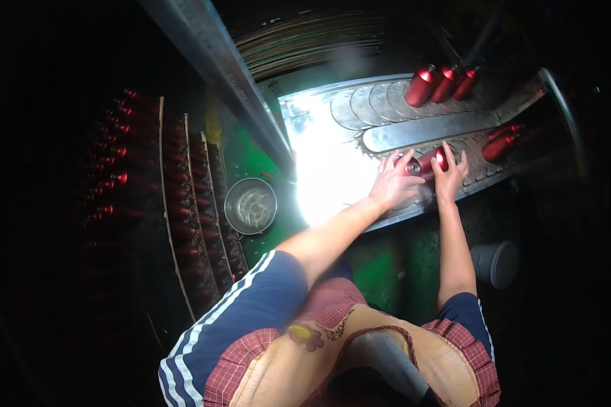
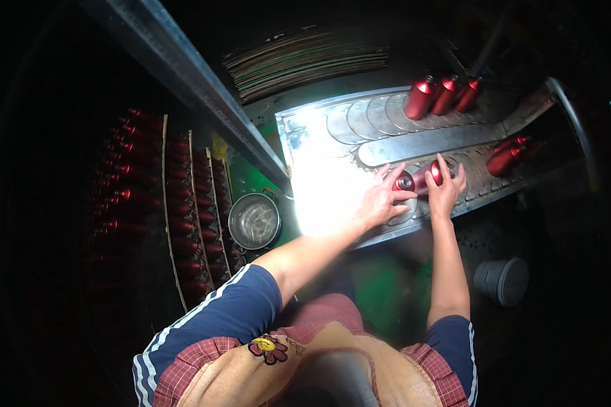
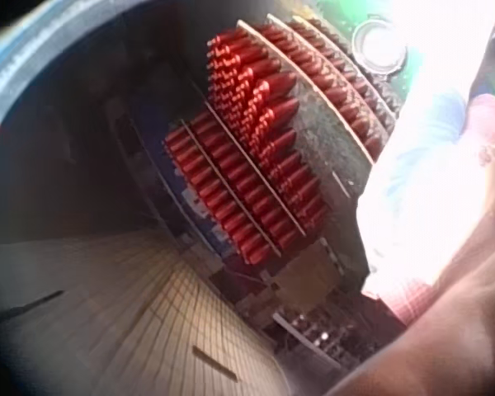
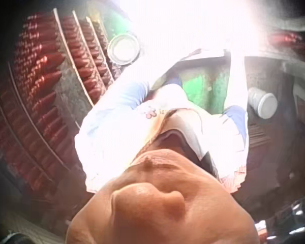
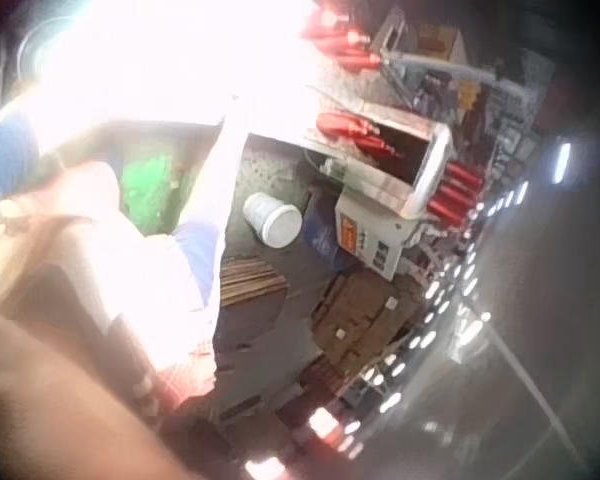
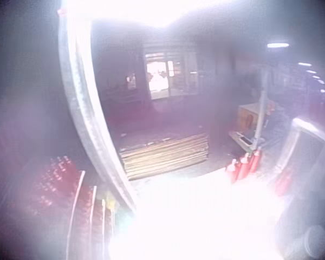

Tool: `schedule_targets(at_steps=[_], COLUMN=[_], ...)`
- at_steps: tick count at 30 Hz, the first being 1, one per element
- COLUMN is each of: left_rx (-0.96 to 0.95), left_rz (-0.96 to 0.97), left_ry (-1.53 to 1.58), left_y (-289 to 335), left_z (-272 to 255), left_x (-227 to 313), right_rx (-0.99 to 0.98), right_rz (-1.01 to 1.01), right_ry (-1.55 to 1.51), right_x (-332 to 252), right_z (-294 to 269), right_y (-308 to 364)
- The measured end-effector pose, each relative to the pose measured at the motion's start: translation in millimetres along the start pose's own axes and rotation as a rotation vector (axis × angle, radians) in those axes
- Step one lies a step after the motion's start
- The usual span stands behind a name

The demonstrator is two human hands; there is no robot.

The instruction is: The person repeatedly picks up red cylindrical cans from a curved rack and places them into circular indentations on a metal tray. The person handles the cans one at a time, moving them from the rack to the tray in a repetitive sequence.

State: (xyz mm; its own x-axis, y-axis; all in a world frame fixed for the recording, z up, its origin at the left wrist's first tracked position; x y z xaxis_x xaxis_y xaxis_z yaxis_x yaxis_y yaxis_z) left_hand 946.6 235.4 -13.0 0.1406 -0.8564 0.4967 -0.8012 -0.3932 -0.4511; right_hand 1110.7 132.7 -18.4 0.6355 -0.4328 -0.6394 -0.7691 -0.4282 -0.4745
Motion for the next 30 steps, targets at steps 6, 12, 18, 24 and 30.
schedule_targets(at_steps=[6, 12, 18, 24, 30], left_rx=[0.143, 0.885, 0.686, 0.636, 0.891], left_rz=[-0.285, -0.994, -0.960, -0.784, -0.670], left_ry=[0.589, 0.179, -0.543, -0.627, -0.138], left_y=[158, 467, 562, 522, 489], left_z=[-140, -411, -628, -676, -686], left_x=[-46, -175, -305, -416, -482], right_rx=[-0.049, -0.900, -0.917, -0.822, -0.832], right_rz=[-0.137, -0.191, -0.848, -0.804, -0.446], right_ry=[-0.868, -1.052, -0.760, -0.629, -0.854], right_x=[-143, -394, -690, -822, -836], right_z=[-19, 109, 287, 433, 475], right_y=[89, 264, 335, 376, 376])
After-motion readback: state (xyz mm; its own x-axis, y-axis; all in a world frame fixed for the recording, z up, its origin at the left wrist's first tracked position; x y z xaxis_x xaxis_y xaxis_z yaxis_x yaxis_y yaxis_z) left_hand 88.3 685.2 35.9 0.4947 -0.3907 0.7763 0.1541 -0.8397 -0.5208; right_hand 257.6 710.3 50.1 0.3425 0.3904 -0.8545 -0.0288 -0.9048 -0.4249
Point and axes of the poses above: each hand's wrist, its own y-axis away from the middle knuckle, its own z-axis out of the palm, x = y × z, the point moved 2 cm from there along -y, towards the middle knuckle, and after that the axes turned 11 degrees about -y, right-handed, at the moved point
